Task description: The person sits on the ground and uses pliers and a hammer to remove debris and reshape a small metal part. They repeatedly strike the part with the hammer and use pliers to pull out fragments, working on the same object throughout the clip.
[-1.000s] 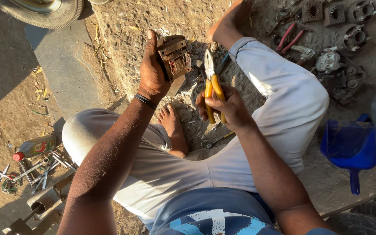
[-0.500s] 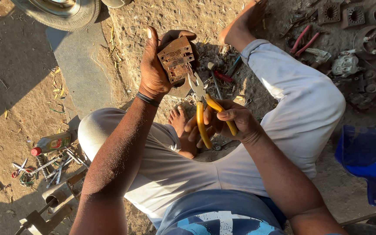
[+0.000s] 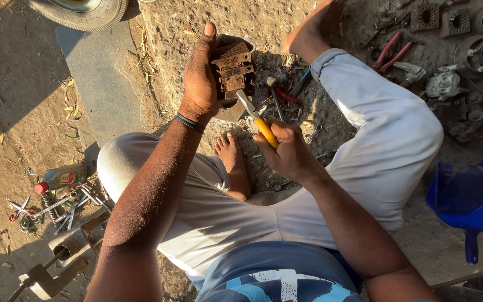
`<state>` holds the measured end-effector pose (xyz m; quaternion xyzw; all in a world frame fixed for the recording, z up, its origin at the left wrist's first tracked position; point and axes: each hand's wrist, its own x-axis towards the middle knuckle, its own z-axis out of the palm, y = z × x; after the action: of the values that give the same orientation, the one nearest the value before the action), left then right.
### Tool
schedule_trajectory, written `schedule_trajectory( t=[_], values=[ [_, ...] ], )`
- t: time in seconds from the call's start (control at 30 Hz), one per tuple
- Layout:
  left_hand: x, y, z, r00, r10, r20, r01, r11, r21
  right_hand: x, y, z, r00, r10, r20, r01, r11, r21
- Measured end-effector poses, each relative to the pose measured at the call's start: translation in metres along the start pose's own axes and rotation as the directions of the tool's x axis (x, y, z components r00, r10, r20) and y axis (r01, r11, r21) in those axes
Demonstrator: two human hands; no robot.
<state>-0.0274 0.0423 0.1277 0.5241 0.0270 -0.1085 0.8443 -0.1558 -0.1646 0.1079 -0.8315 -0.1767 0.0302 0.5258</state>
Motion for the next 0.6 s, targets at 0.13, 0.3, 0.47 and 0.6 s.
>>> schedule_trajectory(
  t=[0.13, 0.3, 0.47, 0.6],
  values=[
    [0.002, -0.009, -0.002, 0.998, 0.004, -0.061, -0.009, 0.997, -0.077, -0.002, 0.007, -0.018, 0.954, 0.183, 0.237, -0.237, 0.946, 0.223],
    [0.003, -0.009, -0.005, 0.997, 0.075, -0.009, -0.075, 0.997, -0.029, -0.001, 0.014, -0.043, 0.937, 0.159, 0.311, -0.265, 0.904, 0.334],
    [0.002, -0.006, -0.006, 0.968, 0.226, 0.108, -0.245, 0.946, 0.210, 0.000, 0.015, -0.041, 0.955, 0.162, 0.248, -0.252, 0.885, 0.392],
    [0.003, -0.014, -0.005, 0.978, 0.173, 0.120, -0.206, 0.905, 0.373, 0.003, 0.012, -0.036, 0.959, 0.177, 0.220, -0.262, 0.850, 0.456]
  ],
)
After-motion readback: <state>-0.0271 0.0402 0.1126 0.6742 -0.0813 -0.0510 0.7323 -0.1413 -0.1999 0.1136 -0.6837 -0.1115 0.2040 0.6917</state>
